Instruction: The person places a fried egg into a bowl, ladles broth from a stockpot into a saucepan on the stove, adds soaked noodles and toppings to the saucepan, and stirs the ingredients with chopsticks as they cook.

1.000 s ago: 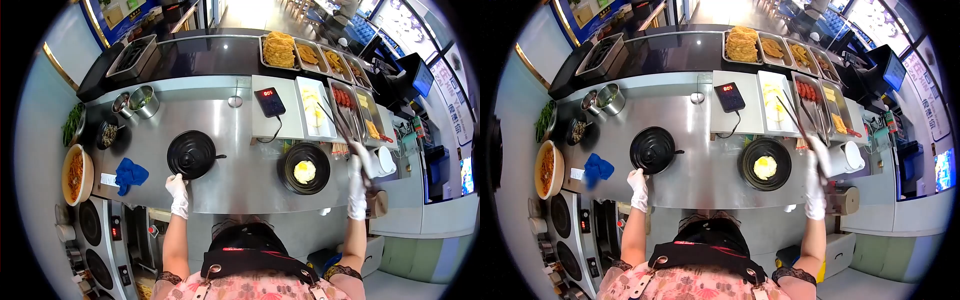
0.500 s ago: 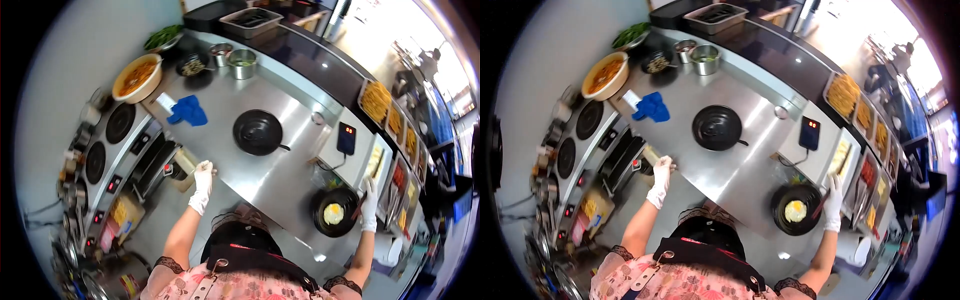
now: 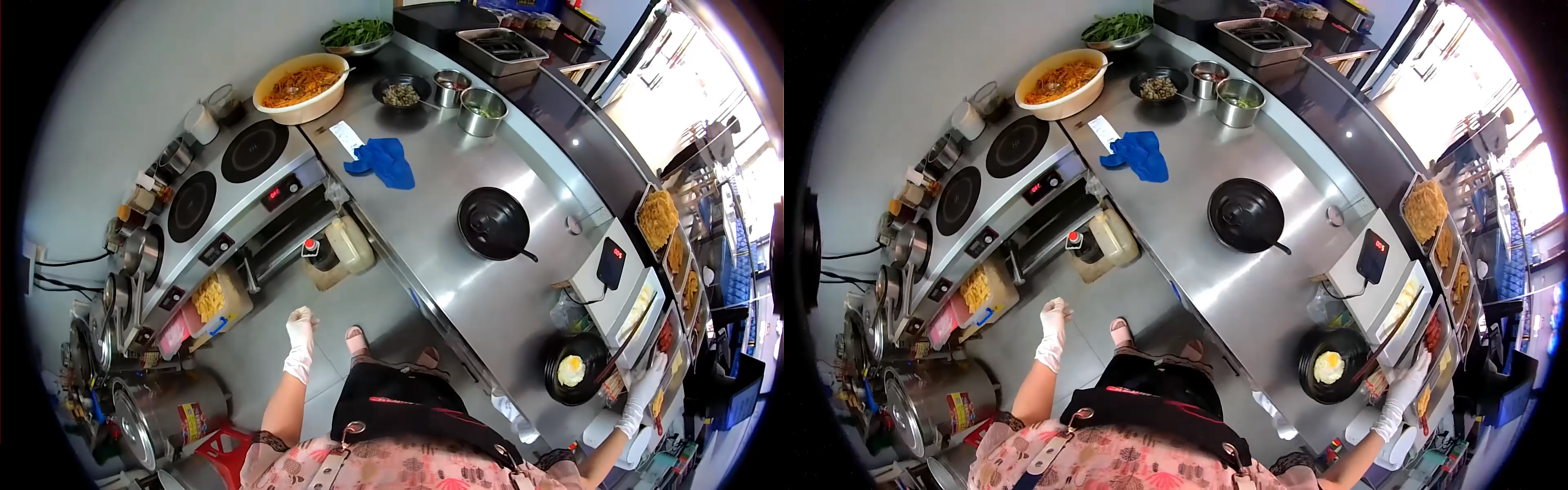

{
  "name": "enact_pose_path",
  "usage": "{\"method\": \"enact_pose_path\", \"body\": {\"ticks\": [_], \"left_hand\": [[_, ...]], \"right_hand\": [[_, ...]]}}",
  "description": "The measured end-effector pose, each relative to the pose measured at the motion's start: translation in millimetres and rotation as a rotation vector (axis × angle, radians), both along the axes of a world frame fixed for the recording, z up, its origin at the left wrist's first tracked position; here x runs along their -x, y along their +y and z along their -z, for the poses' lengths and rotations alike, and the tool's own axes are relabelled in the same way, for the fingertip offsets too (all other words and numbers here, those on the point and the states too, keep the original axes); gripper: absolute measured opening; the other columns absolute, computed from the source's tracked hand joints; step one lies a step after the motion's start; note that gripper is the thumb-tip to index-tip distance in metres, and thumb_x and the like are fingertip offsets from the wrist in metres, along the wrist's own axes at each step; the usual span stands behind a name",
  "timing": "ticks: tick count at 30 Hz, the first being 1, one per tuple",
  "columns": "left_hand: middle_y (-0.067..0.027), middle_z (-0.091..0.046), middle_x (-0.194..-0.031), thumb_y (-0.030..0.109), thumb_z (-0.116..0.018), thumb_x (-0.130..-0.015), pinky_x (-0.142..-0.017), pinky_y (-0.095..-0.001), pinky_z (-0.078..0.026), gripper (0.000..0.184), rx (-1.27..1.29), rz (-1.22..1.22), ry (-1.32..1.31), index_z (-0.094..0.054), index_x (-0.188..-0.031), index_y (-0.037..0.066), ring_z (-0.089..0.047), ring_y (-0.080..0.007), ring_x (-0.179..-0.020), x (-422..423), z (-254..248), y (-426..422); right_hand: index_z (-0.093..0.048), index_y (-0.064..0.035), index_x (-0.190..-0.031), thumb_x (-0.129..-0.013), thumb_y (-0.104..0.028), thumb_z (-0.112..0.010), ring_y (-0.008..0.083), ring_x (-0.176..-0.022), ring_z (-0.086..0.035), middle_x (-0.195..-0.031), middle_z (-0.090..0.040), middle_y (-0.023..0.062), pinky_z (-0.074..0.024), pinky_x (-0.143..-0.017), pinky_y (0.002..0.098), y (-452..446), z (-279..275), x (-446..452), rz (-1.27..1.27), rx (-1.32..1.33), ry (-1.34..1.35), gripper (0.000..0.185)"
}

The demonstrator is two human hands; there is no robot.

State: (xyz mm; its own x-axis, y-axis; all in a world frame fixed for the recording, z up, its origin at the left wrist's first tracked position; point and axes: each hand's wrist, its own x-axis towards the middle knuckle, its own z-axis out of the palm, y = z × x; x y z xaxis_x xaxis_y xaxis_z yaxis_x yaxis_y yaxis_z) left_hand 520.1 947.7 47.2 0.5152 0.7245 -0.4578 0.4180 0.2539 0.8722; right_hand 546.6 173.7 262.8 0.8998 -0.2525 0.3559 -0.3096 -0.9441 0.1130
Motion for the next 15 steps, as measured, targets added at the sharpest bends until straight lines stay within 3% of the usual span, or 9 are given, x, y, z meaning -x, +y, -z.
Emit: {"method": "enact_pose_path", "body": {"ticks": [1, 3, 5, 6, 7, 8, 10, 12, 15], "left_hand": [[-0.0021, -0.061, -0.082, 0.023, -0.058, -0.091, -0.053, -0.0231, -0.044, 0.020, 0.004, 0.010, -0.004, -0.060, -0.099, 0.004, -0.057, -0.0103, -0.060, -1, 0, 10], [-0.0020, -0.061, -0.083, 0.022, -0.058, -0.092, -0.053, -0.0224, -0.044, 0.020, -0.023, 0.036, -0.028, -0.059, -0.101, 0.004, -0.056, -0.0096, -0.061, -5, -5, 36], [-0.0014, -0.061, -0.084, 0.022, -0.057, -0.093, -0.054, -0.0219, -0.043, 0.020, -0.009, 0.073, -0.021, -0.058, -0.102, 0.005, -0.055, -0.0091, -0.061, -16, -8, 57], [-0.0010, -0.061, -0.084, 0.022, -0.057, -0.093, -0.054, -0.0218, -0.043, 0.020, -0.016, 0.101, -0.023, -0.058, -0.102, 0.005, -0.055, -0.0090, -0.061, -20, -9, 66], [-0.0007, -0.061, -0.084, 0.022, -0.057, -0.093, -0.055, -0.0216, -0.043, 0.019, -0.022, 0.136, -0.020, -0.058, -0.102, 0.005, -0.055, -0.0089, -0.062, -24, -9, 74], [-0.0007, -0.060, -0.083, 0.022, -0.056, -0.094, -0.056, -0.0212, -0.043, 0.019, -0.013, 0.181, -0.048, -0.058, -0.103, 0.005, -0.056, -0.0086, -0.063, -28, -7, 80], [-0.0013, -0.061, -0.084, 0.021, -0.055, -0.094, -0.057, -0.0212, -0.043, 0.019, 0.012, 0.280, -0.067, -0.058, -0.104, 0.006, -0.056, -0.0086, -0.063, -35, -11, 82], [-0.0033, -0.062, -0.086, 0.020, -0.055, -0.094, -0.058, -0.0217, -0.044, 0.018, 0.017, 0.432, -0.057, -0.058, -0.106, 0.006, -0.057, -0.0089, -0.065, -45, -19, 80], [-0.0044, -0.064, -0.088, 0.017, -0.055, -0.094, -0.060, -0.0224, -0.045, 0.019, 0.084, 0.588, -0.067, -0.058, -0.108, 0.004, -0.059, -0.0098, -0.066, -47, -22, 75]], "right_hand": [[-0.041, 0.0007, -0.133, -0.071, 0.007, -0.053, 0.0341, -0.119, -0.048, -0.134, -0.045, 0.0196, -0.0364, -0.102, 0.0375, 35, -16, -8, 0.011, -0.075, -0.170, 0.064], [-0.054, 0.0012, -0.121, -0.071, 0.007, -0.053, 0.0342, -0.107, -0.055, -0.119, -0.057, 0.0179, -0.0432, -0.094, 0.0368, 143, -46, -37, -0.186, -0.278, -0.416, 0.050], [-0.060, 0.0010, -0.111, -0.072, 0.005, -0.054, 0.0352, -0.102, -0.058, -0.106, -0.062, 0.0181, -0.0460, -0.090, 0.0376, 188, -8, -86, -0.285, -0.378, -0.380, 0.039], [-0.062, 0.0010, -0.104, -0.072, 0.003, -0.055, 0.0355, -0.096, -0.060, -0.100, -0.064, 0.0178, -0.0475, -0.088, 0.0397, 227, 1, -113, -0.445, -0.187, -0.307, 0.034], [-0.062, 0.0008, -0.104, -0.076, 0.004, -0.052, 0.0331, -0.098, -0.060, -0.103, -0.063, 0.0176, -0.0466, -0.089, 0.0383, 278, -4, -136, -0.486, -0.173, -0.072, 0.029], [-0.062, -0.0010, -0.105, -0.073, 0.002, -0.053, 0.0330, -0.099, -0.057, -0.106, -0.061, 0.0165, -0.0466, -0.087, 0.0389, 303, 12, -159, -0.608, -0.082, -0.039, 0.033], [-0.062, -0.0040, -0.106, -0.070, -0.001, -0.057, 0.0311, -0.099, -0.056, -0.105, -0.061, 0.0134, -0.0470, -0.084, 0.0391, 333, 52, -203, -0.614, -0.052, 0.037, 0.036], [-0.066, -0.0091, -0.094, -0.068, -0.010, -0.065, 0.0262, -0.091, -0.058, -0.090, -0.064, 0.0076, -0.0512, -0.075, 0.0369, 344, 103, -248, -0.527, 0.103, 0.240, 0.026], [-0.069, -0.0119, -0.080, -0.070, -0.013, -0.067, 0.0227, -0.091, -0.061, -0.085, -0.066, 0.0048, -0.0535, -0.073, 0.0362, 363, 136, -273, -0.429, 0.288, 0.419, 0.010]]}}
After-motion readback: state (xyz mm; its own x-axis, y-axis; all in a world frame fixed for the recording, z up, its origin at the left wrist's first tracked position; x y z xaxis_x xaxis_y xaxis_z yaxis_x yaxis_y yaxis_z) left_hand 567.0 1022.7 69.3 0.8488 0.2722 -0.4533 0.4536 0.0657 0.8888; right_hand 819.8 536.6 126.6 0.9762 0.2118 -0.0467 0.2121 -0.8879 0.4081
